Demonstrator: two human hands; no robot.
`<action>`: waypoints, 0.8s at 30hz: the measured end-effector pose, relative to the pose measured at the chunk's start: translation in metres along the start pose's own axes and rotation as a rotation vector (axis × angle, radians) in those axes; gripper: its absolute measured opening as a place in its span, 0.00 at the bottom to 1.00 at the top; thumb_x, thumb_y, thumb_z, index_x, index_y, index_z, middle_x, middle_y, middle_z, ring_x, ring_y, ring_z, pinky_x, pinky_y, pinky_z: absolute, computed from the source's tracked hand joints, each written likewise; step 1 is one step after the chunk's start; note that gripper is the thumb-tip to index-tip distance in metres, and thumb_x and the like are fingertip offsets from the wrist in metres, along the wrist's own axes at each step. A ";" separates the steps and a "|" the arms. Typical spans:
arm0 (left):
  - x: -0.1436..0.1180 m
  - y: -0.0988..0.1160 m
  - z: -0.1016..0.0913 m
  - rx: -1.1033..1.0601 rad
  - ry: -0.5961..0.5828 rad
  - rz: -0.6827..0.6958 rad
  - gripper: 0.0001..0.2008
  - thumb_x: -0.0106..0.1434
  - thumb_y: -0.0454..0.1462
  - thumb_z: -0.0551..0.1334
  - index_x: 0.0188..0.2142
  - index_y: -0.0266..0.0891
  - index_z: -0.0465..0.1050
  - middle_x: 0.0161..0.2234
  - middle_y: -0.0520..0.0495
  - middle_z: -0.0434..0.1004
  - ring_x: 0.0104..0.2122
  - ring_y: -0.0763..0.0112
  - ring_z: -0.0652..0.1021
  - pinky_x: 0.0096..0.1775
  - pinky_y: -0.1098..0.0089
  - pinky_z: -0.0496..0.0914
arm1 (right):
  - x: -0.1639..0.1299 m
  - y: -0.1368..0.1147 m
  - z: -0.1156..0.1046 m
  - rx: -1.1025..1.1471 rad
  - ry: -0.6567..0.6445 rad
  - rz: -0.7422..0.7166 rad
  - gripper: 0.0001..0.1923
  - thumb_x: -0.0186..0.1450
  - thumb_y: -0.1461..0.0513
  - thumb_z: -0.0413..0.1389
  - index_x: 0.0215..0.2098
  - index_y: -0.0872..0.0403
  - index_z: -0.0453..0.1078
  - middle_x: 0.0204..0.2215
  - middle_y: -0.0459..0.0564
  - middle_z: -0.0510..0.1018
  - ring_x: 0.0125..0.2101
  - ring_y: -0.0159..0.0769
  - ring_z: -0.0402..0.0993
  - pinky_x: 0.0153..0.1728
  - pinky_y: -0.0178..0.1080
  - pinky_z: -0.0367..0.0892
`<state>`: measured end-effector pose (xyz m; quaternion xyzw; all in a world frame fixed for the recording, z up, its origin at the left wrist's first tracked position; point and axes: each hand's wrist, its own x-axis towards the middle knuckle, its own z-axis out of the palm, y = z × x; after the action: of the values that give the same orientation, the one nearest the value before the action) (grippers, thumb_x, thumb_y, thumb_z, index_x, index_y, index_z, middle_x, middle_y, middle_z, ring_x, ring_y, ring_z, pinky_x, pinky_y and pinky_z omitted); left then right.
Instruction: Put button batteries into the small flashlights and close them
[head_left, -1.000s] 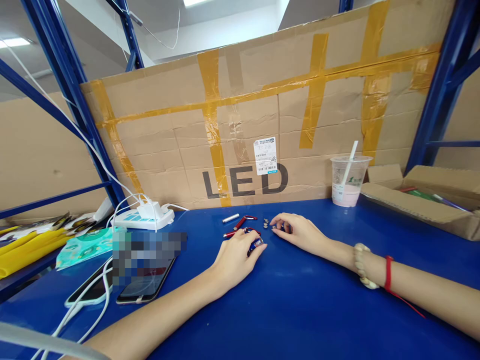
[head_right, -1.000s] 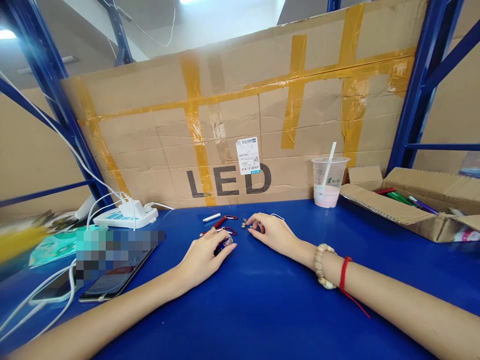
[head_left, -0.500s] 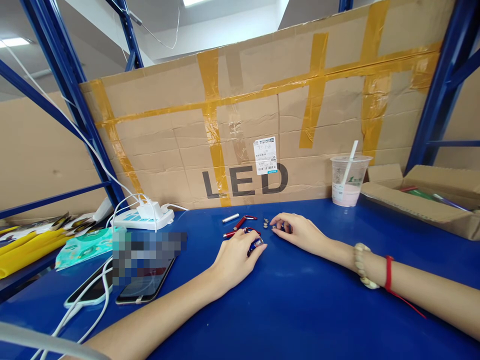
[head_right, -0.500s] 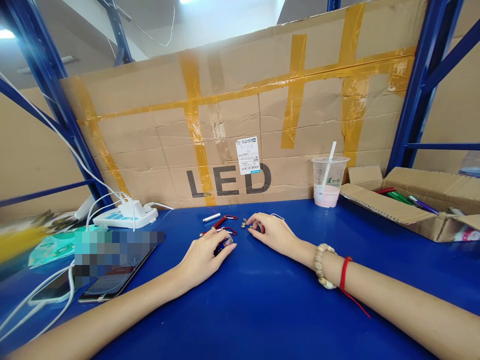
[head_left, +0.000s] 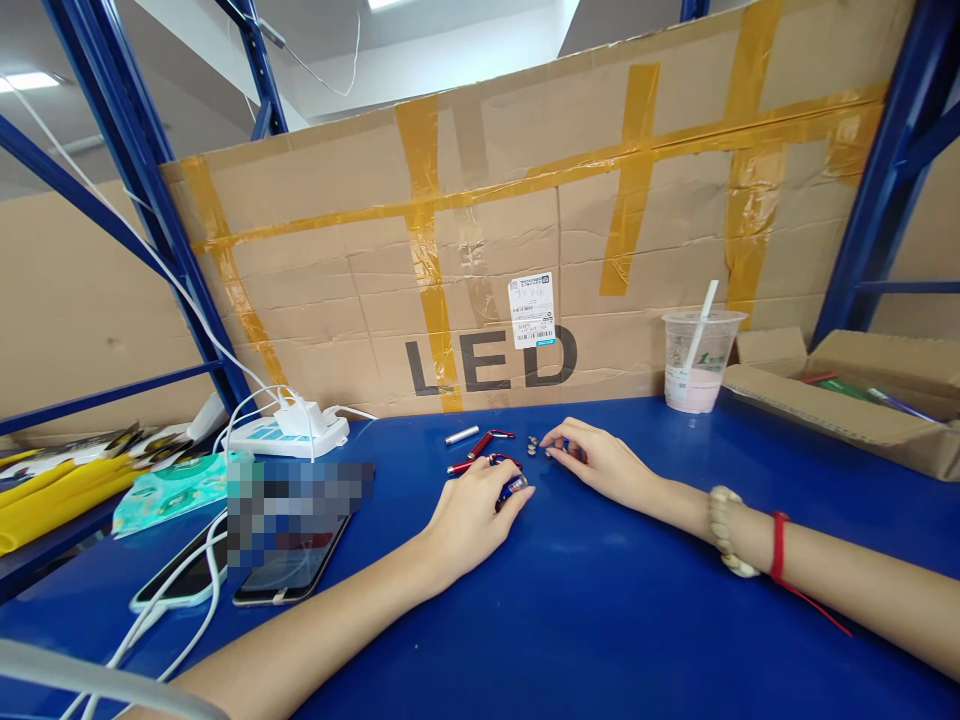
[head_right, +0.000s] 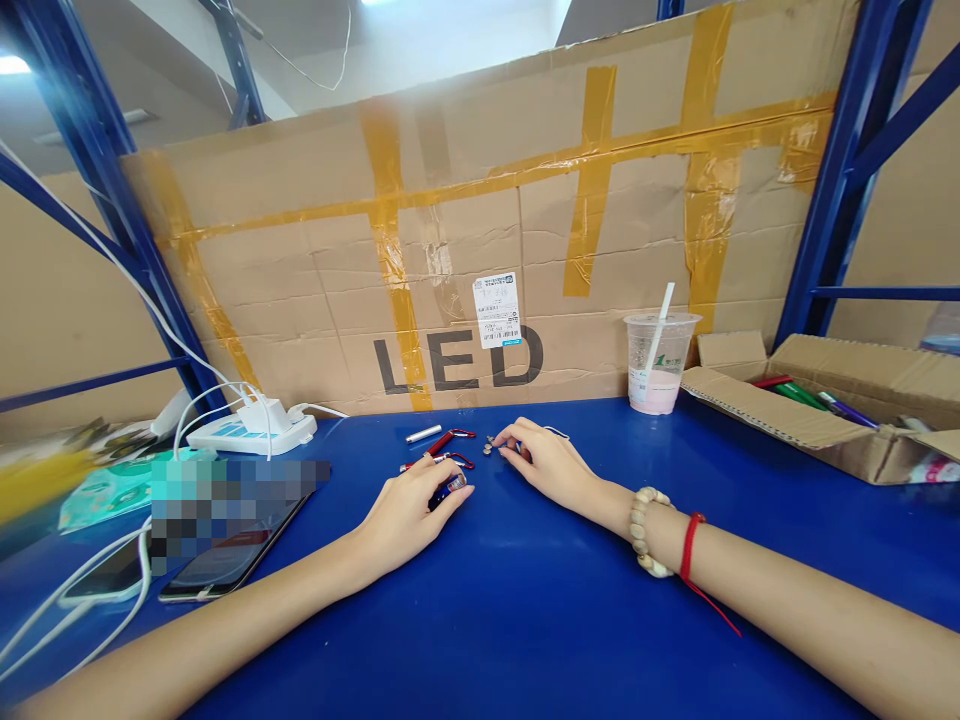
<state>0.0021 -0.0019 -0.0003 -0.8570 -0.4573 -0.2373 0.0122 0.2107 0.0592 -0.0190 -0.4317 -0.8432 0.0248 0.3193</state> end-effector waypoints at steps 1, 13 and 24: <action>0.000 0.000 0.000 0.001 0.001 -0.001 0.11 0.65 0.43 0.51 0.33 0.42 0.67 0.31 0.51 0.71 0.32 0.69 0.72 0.32 0.72 0.67 | 0.000 0.000 0.000 -0.003 0.003 -0.004 0.09 0.64 0.59 0.47 0.39 0.50 0.68 0.35 0.46 0.71 0.28 0.30 0.68 0.31 0.36 0.63; 0.000 0.000 0.000 0.004 0.000 0.002 0.11 0.65 0.43 0.50 0.33 0.42 0.67 0.31 0.51 0.71 0.33 0.68 0.72 0.32 0.72 0.66 | 0.000 -0.003 -0.001 0.007 0.000 0.013 0.10 0.66 0.60 0.46 0.40 0.50 0.68 0.37 0.47 0.70 0.27 0.30 0.68 0.33 0.37 0.65; 0.000 0.001 -0.001 -0.001 0.001 0.004 0.11 0.65 0.43 0.50 0.33 0.42 0.67 0.31 0.51 0.71 0.32 0.69 0.72 0.32 0.72 0.67 | 0.000 0.000 0.000 0.016 -0.002 0.000 0.11 0.66 0.59 0.44 0.40 0.50 0.68 0.37 0.48 0.71 0.27 0.30 0.68 0.33 0.38 0.65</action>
<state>0.0026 -0.0027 0.0006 -0.8578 -0.4553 -0.2381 0.0126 0.2106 0.0587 -0.0192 -0.4292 -0.8433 0.0318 0.3219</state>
